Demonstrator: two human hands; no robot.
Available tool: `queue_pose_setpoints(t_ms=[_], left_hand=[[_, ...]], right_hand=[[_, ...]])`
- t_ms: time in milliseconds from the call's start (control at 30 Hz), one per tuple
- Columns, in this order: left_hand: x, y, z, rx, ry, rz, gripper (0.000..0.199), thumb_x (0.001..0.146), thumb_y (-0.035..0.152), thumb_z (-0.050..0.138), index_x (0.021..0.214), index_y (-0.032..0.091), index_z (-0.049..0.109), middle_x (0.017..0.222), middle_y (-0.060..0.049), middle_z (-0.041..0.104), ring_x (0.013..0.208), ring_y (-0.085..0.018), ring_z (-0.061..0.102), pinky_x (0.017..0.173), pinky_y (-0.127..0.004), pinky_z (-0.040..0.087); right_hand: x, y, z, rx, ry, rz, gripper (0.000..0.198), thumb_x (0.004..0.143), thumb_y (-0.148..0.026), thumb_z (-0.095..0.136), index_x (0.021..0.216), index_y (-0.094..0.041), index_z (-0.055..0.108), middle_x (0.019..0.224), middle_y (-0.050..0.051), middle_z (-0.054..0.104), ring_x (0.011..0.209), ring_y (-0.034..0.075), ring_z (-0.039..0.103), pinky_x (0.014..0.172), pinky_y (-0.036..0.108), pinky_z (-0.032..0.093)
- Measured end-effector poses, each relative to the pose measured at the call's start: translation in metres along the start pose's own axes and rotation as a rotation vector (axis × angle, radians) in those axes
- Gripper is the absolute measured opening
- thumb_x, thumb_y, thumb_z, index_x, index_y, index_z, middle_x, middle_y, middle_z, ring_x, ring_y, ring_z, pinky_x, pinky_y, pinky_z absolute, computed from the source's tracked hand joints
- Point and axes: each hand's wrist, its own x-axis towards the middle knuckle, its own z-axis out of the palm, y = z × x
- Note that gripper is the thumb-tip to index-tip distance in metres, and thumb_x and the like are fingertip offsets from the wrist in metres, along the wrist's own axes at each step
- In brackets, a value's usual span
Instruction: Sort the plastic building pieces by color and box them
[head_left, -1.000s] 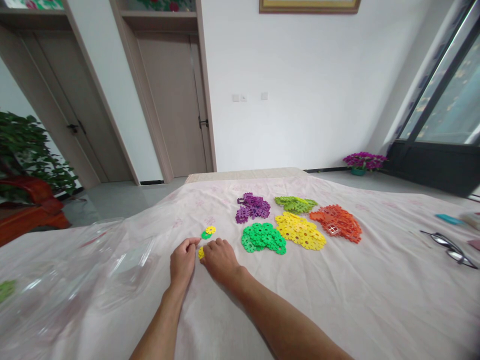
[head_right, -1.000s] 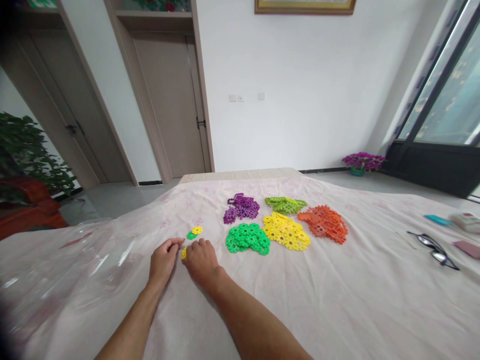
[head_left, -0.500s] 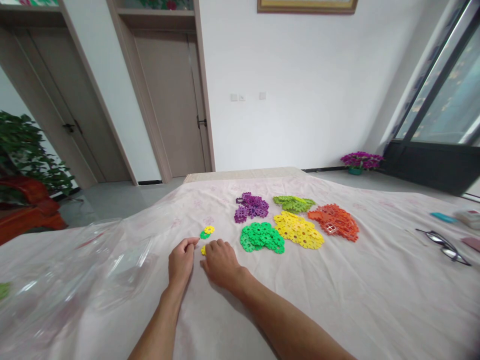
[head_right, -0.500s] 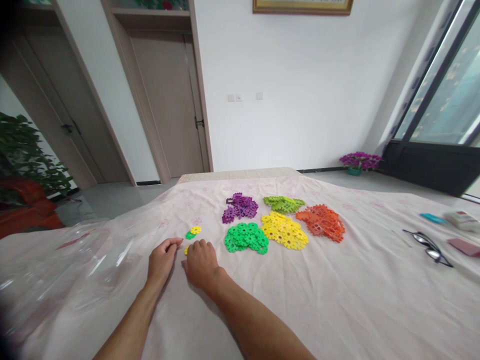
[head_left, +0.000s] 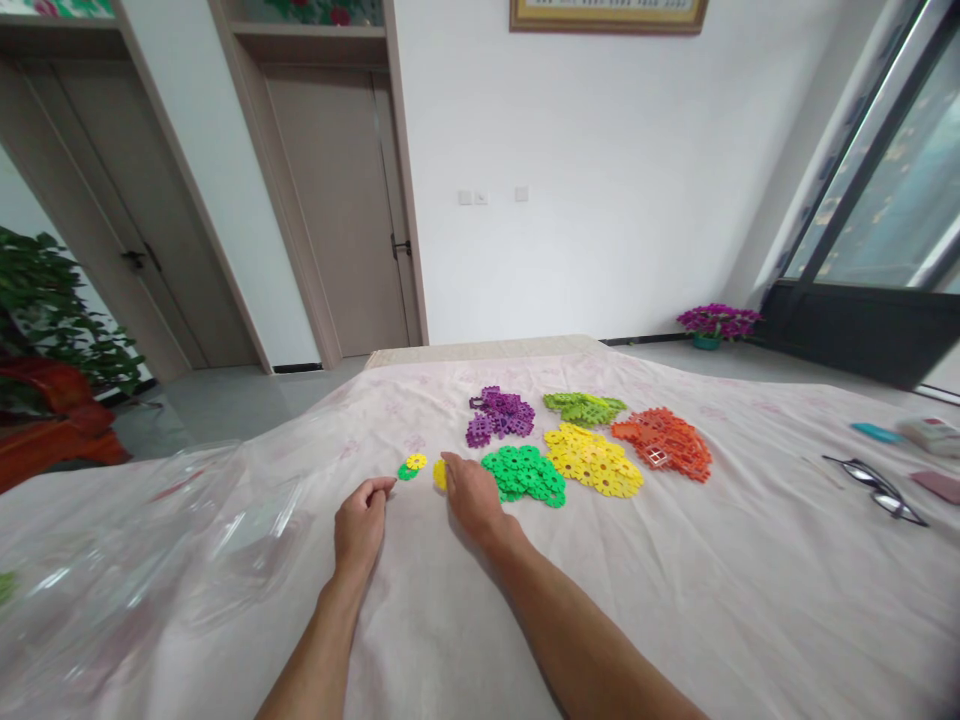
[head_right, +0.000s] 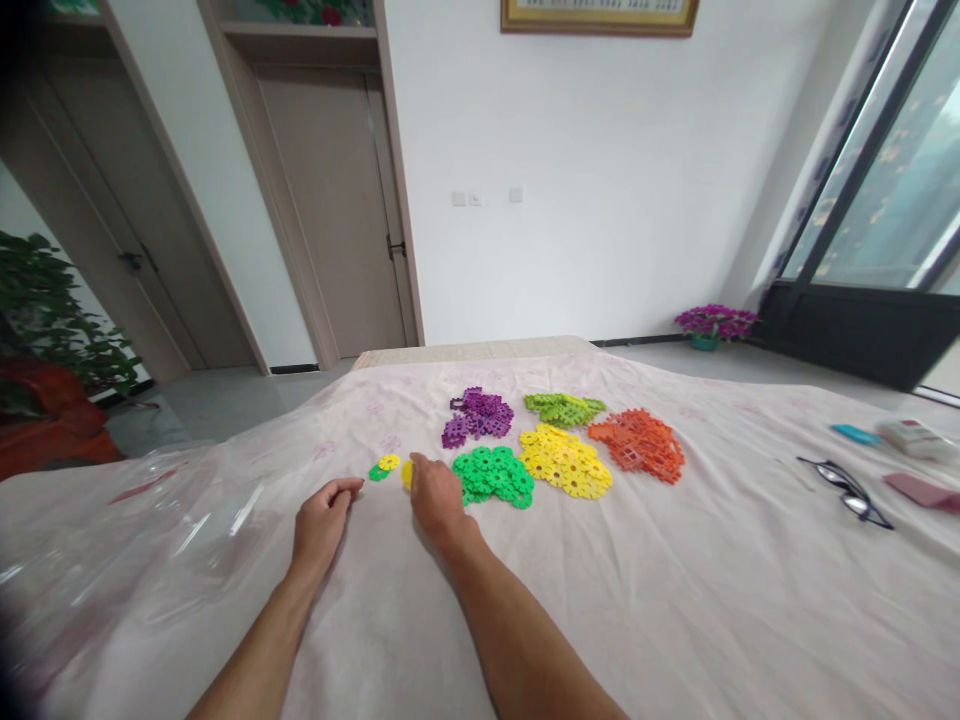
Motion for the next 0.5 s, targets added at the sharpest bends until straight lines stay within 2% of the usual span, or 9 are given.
queue_pose_setpoints(t_ms=[100, 200, 333, 433, 500], left_hand=[[0.0, -0.001, 0.0, -0.01, -0.007, -0.013, 0.031, 0.081, 0.029, 0.048, 0.097, 0.023, 0.074, 0.102, -0.003, 0.077, 0.097, -0.021, 0.07, 0.09, -0.032, 0.05], [0.0, -0.001, 0.0, -0.023, -0.009, -0.027, 0.03, 0.081, 0.029, 0.049, 0.096, 0.022, 0.073, 0.103, -0.004, 0.077, 0.098, -0.022, 0.07, 0.09, -0.032, 0.05], [-0.001, 0.001, 0.0, -0.029, -0.011, -0.042, 0.03, 0.08, 0.029, 0.05, 0.096, 0.022, 0.073, 0.104, -0.004, 0.076, 0.098, -0.022, 0.07, 0.09, -0.031, 0.05], [-0.001, 0.001, 0.001, -0.034, -0.016, -0.039, 0.03, 0.08, 0.029, 0.049, 0.097, 0.022, 0.074, 0.104, -0.004, 0.077, 0.097, -0.021, 0.07, 0.089, -0.03, 0.05], [0.0, 0.001, 0.002, -0.027, -0.013, -0.036, 0.031, 0.08, 0.029, 0.049, 0.098, 0.022, 0.074, 0.104, -0.004, 0.077, 0.097, -0.021, 0.071, 0.088, -0.03, 0.051]], right_hand=[[0.013, 0.03, -0.023, 0.081, 0.116, 0.107, 0.035, 0.099, -0.021, 0.04, 0.119, -0.022, 0.068, 0.116, 0.008, 0.073, 0.107, 0.021, 0.066, 0.09, 0.028, 0.045], [0.019, 0.067, -0.055, 0.122, 0.235, 0.301, 0.037, 0.099, -0.024, 0.038, 0.119, -0.023, 0.069, 0.116, 0.005, 0.072, 0.105, 0.02, 0.066, 0.089, 0.028, 0.045], [0.012, 0.114, -0.093, 0.03, 0.408, 0.497, 0.04, 0.098, -0.027, 0.037, 0.119, -0.023, 0.07, 0.114, 0.008, 0.072, 0.105, 0.022, 0.063, 0.09, 0.033, 0.043], [0.006, 0.134, -0.11, -0.08, 0.58, 0.538, 0.037, 0.095, -0.025, 0.041, 0.116, -0.02, 0.072, 0.122, 0.011, 0.067, 0.115, 0.026, 0.055, 0.099, 0.039, 0.038], [0.007, 0.133, -0.111, -0.079, 0.637, 0.482, 0.036, 0.093, -0.022, 0.043, 0.115, -0.018, 0.072, 0.122, 0.012, 0.066, 0.116, 0.026, 0.053, 0.103, 0.04, 0.036]])
